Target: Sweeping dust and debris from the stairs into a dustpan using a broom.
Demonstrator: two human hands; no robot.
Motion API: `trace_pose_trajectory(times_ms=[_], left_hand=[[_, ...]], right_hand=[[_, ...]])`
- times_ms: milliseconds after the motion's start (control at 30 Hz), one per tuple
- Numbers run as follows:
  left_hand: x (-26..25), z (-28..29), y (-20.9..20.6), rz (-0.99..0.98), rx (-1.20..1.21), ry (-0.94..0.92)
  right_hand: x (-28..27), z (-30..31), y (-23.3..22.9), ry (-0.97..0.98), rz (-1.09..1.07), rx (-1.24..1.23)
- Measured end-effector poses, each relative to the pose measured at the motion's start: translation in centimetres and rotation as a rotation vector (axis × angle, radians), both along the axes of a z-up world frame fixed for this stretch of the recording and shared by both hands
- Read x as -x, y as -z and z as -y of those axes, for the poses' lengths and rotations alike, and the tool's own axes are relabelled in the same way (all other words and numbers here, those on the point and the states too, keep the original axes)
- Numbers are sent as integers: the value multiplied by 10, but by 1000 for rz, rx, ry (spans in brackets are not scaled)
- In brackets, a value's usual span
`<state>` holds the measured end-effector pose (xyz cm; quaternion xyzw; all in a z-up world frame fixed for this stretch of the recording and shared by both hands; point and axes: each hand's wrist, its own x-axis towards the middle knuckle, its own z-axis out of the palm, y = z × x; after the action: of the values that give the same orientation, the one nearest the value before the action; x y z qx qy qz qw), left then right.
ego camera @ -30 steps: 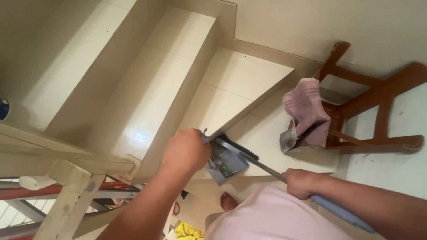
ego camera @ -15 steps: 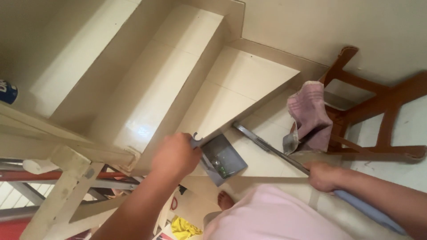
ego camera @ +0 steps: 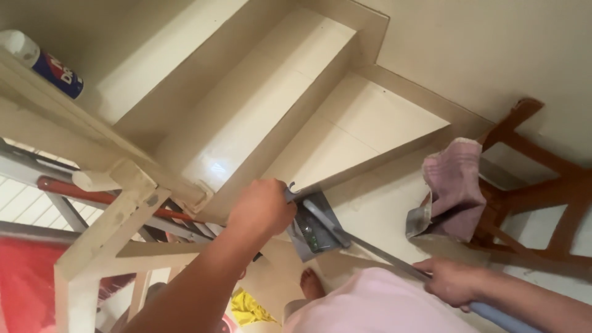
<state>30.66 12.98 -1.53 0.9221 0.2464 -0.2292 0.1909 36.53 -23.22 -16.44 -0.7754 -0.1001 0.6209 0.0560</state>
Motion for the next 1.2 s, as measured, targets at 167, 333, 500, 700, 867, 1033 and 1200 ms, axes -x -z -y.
trace_pose_trajectory(times_ms=[167, 333, 500, 700, 867, 1033, 1200], left_hand=[[5, 8, -5, -1, -3, -52], [15, 15, 4, 62, -37, -25], [20, 28, -6, 34, -39, -49], [22, 29, 0, 17, -55, -66], [20, 32, -5, -4, -46, -51], [19, 37, -3, 11, -52, 22], [12, 44, -6, -9, -35, 21]], right_hand=[[-17, 44, 4, 40, 69, 87], [-30, 66, 39, 76, 114, 47], [-28, 69, 101, 99, 31, 41], [-10, 36, 59, -31, 10, -3], [-15, 106, 94, -16, 33, -74], [-21, 80, 14, 5, 107, 119], [-35, 85, 76, 184, 166, 15]])
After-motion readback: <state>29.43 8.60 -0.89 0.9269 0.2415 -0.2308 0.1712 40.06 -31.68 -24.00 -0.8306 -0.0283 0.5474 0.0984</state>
